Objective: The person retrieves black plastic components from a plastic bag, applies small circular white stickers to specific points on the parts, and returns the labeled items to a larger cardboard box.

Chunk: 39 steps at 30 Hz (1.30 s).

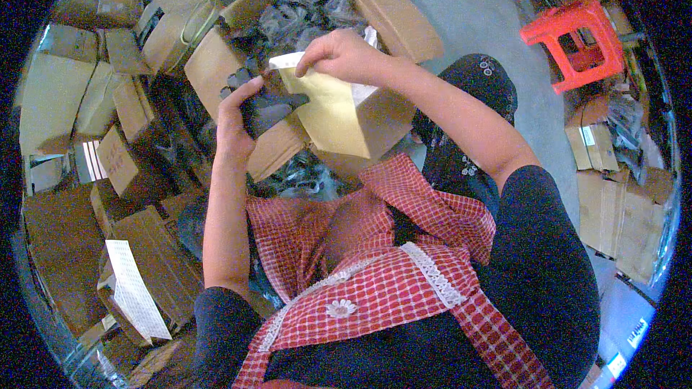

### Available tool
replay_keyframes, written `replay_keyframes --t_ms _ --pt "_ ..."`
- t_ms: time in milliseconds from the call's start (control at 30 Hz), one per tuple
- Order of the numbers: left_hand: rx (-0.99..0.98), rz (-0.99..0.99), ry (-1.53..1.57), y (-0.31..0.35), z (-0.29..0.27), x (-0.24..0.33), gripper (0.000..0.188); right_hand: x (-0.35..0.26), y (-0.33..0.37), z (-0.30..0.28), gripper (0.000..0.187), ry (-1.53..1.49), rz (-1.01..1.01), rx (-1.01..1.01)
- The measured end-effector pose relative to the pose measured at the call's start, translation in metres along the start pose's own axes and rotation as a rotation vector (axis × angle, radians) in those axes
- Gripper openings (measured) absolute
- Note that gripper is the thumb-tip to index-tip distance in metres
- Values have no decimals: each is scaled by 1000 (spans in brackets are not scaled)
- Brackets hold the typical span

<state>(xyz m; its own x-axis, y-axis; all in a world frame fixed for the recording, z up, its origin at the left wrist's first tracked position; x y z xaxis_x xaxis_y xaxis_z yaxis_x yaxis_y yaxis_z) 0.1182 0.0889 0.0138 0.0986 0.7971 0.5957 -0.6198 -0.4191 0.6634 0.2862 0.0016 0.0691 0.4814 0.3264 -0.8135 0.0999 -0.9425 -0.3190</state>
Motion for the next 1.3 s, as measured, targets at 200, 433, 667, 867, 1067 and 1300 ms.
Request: replay_keyframes --t_ms 200,433,667,867,1067,1300 --pt "76 27 79 -12 -1 -15 21 -7 -3 51 50 217 100 -226" --pt "-276 18 180 -3 14 9 34 19 2 51 40 -640 392 108" --pt "-474 181 -20 30 31 29 48 40 15 45 44 -1060 352 170" --pt "-296 47 72 -10 8 -6 54 30 25 80 44 -1264 454 216" --pt "-910 -167 213 -3 42 -13 84 25 18 76 45 -1317 460 266" --pt "-900 -44 127 -9 48 -19 88 8 11 85 48 -1400 351 277"
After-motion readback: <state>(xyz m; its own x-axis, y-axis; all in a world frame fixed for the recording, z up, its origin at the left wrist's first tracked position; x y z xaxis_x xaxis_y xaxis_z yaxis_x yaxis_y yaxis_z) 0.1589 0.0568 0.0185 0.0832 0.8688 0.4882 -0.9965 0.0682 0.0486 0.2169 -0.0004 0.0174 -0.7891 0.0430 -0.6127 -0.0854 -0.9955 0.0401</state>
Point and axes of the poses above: each hand's wrist, its own y-axis away from the middle knuckle, its own z-axis out of the palm, x = y × z, the point moved 8 cm from there along -y, towards the middle knuckle, and after that the axes turned 15 degrees about -z, right-handed, at the moved point
